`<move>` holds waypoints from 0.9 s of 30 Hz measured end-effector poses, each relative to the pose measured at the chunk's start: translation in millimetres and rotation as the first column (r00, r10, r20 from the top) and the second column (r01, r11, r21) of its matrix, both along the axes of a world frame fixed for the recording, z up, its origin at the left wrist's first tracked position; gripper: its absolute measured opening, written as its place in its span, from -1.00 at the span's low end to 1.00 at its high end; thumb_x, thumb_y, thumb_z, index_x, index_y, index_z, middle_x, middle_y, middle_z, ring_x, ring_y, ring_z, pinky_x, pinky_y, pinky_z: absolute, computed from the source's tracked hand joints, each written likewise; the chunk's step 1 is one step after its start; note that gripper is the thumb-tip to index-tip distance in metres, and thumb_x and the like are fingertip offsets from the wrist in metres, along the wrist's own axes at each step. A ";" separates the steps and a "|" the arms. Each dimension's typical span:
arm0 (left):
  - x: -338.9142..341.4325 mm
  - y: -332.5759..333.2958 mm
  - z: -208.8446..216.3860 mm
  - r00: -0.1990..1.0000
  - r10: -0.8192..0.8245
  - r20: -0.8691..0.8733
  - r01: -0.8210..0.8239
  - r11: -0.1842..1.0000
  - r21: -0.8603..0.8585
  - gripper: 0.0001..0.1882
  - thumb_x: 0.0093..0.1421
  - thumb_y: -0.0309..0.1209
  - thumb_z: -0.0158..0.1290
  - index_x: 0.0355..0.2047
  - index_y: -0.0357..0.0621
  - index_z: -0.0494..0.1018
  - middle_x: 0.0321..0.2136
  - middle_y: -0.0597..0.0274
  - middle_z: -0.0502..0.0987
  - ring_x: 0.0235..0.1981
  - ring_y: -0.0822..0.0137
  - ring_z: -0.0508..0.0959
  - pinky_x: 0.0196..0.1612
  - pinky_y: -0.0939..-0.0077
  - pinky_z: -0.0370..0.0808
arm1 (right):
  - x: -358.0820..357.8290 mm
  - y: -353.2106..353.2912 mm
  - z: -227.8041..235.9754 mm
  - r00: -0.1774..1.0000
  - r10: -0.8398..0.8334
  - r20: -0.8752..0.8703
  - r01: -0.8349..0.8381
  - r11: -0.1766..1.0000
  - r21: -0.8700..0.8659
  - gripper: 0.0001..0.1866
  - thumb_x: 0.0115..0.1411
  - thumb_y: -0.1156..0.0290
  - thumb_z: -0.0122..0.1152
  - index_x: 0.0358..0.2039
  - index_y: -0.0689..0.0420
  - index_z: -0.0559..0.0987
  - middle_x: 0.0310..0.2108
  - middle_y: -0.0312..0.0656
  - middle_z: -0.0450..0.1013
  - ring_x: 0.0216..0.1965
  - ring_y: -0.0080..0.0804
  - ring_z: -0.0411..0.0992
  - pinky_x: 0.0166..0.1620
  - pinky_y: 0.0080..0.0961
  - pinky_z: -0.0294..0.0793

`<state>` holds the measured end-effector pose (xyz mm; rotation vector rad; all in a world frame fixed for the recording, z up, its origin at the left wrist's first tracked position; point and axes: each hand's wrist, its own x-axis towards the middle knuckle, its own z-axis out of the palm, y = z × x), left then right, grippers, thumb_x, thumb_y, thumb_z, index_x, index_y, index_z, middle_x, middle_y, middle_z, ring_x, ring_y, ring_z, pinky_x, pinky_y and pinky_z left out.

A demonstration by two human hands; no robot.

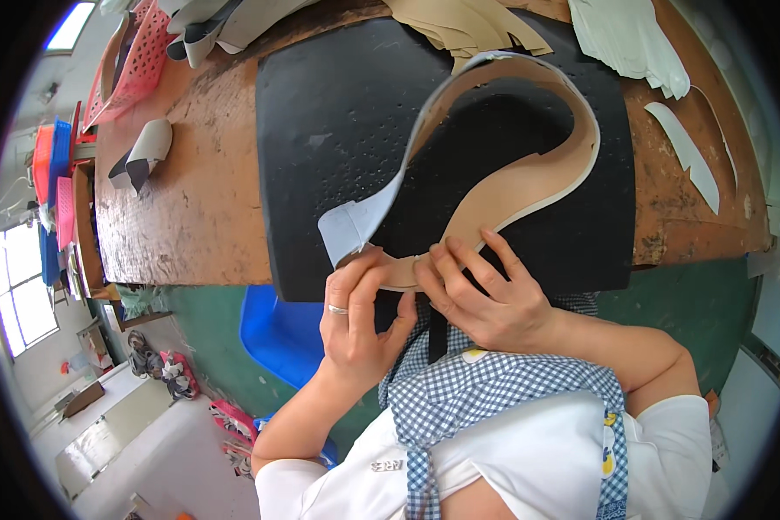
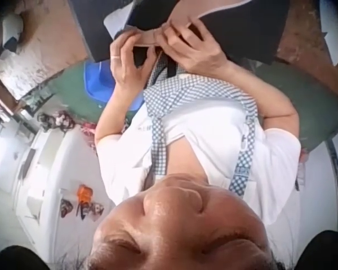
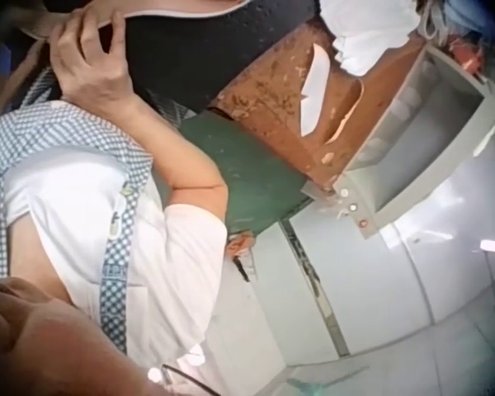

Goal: Assembling and lining up leather and fabric components for shoe manufacturing at a workbench.

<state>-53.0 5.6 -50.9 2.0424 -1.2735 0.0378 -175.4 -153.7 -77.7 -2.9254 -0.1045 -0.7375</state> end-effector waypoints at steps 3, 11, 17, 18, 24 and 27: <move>2.5 -1.0 3.1 1.000 0.001 0.015 -0.002 0.999 0.032 -0.53 -0.11 -0.68 0.31 -0.14 -0.41 0.46 -0.09 -0.11 0.49 -0.16 0.00 0.58 -0.17 0.25 0.60 | 0.4 -2.5 1.1 1.000 0.017 -0.001 -0.017 0.999 0.048 -0.68 0.18 0.33 0.17 -0.06 0.04 0.65 0.00 -0.21 0.51 0.12 -0.28 0.43 0.20 -0.11 0.43; 9.7 1.3 8.7 0.870 -0.303 0.388 0.230 0.947 0.224 -0.73 -0.09 -0.55 0.21 -0.33 -0.44 0.61 -0.21 -0.07 0.57 -0.19 0.09 0.61 -0.07 0.17 0.64 | 0.5 -2.4 1.4 0.999 0.027 0.018 -0.028 0.996 0.089 -0.74 0.18 0.31 0.20 -0.11 0.03 0.63 -0.02 -0.18 0.55 0.10 -0.28 0.46 0.20 -0.11 0.43; 7.9 -4.6 10.1 0.839 -0.332 0.432 0.230 0.935 0.271 -0.75 -0.07 -0.64 0.21 -0.30 -0.40 0.60 -0.23 0.01 0.59 -0.23 0.14 0.63 -0.14 0.27 0.66 | 0.1 -3.8 2.0 0.999 0.024 0.026 -0.026 0.994 0.109 -0.79 0.17 0.30 0.22 -0.18 -0.01 0.62 -0.03 -0.19 0.56 0.09 -0.30 0.47 0.19 -0.12 0.44; 7.6 -4.8 7.4 0.871 -0.282 0.403 0.205 0.953 0.223 -0.76 -0.07 -0.68 0.20 -0.30 -0.38 0.58 -0.25 0.01 0.59 -0.25 0.14 0.63 -0.19 0.31 0.65 | 0.6 -3.2 1.5 0.999 0.016 0.035 -0.020 0.992 0.121 -0.80 0.17 0.30 0.22 -0.19 -0.01 0.62 -0.03 -0.20 0.56 0.09 -0.30 0.47 0.19 -0.12 0.44; 9.3 -8.7 7.9 0.923 0.254 -0.288 -0.291 0.952 -0.094 -0.78 0.01 -0.76 0.14 -0.33 -0.27 0.46 -0.29 0.08 0.57 -0.35 0.18 0.60 -0.37 0.42 0.56 | 2.6 0.4 2.2 1.000 -0.001 0.025 -0.001 0.998 0.066 -0.72 0.14 0.24 0.25 -0.12 -0.06 0.63 -0.06 -0.25 0.53 0.06 -0.31 0.46 0.18 -0.09 0.44; 10.4 -6.8 2.4 1.000 0.009 0.002 -0.008 0.999 -0.048 -0.74 -0.02 -0.75 0.18 -0.29 -0.31 0.46 -0.21 0.01 0.55 -0.28 0.11 0.60 -0.28 0.40 0.58 | 5.3 6.5 -3.2 0.999 -0.039 0.025 0.038 0.999 0.019 -0.69 0.13 0.20 0.24 -0.10 -0.08 0.64 -0.09 -0.25 0.50 0.05 -0.30 0.44 0.18 -0.03 0.44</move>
